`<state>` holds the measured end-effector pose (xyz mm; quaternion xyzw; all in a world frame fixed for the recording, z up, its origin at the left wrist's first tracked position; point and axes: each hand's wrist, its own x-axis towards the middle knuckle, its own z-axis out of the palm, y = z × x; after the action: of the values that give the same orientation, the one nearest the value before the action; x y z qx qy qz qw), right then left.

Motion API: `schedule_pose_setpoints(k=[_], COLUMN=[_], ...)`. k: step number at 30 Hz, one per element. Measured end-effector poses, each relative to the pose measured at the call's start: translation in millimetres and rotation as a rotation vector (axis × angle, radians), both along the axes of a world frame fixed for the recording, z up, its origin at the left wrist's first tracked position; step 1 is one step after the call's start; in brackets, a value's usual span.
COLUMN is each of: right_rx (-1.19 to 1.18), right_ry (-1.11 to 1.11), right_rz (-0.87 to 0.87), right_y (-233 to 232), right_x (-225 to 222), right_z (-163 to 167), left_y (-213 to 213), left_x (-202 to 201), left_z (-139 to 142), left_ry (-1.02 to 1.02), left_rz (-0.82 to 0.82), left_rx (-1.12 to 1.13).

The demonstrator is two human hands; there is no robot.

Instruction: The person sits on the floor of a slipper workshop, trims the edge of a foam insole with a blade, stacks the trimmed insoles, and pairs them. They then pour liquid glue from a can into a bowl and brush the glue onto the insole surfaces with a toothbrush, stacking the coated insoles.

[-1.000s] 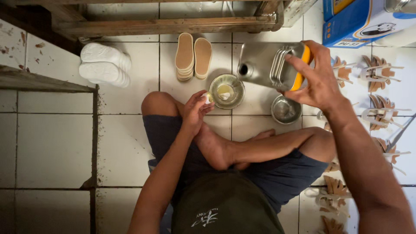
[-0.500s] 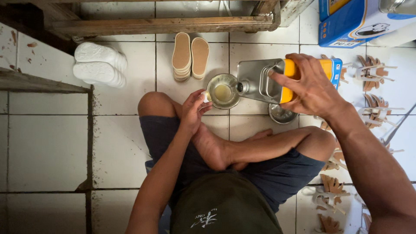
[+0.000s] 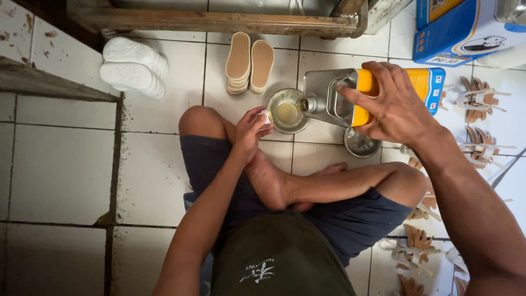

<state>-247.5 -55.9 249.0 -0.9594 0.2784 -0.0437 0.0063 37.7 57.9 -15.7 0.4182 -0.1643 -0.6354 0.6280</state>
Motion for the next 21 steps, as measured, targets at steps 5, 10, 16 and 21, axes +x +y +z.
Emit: schedule_pose_setpoints(k=[5, 10, 16, 21], right_rx=[-0.006, 0.027, 0.046, 0.038], right_ry=[0.01, 0.01, 0.033, 0.024], right_rz=[-0.016, -0.055, -0.071, -0.067], right_y=[1.1, 2.1, 3.8, 4.4], right_x=[-2.2, -3.8, -4.4, -3.5], right_z=[-4.5, -7.9, -8.9, -9.3], left_y=[1.2, 2.2, 1.7, 1.2], left_x=[0.1, 0.3, -0.3, -0.6], left_z=[2.3, 5.6, 7.0, 5.6], left_ry=[-0.005, -0.021, -0.031, -0.031], left_rz=[-0.01, -0.016, -0.041, -0.029], left_rx=[0.017, 0.012, 0.023, 0.009])
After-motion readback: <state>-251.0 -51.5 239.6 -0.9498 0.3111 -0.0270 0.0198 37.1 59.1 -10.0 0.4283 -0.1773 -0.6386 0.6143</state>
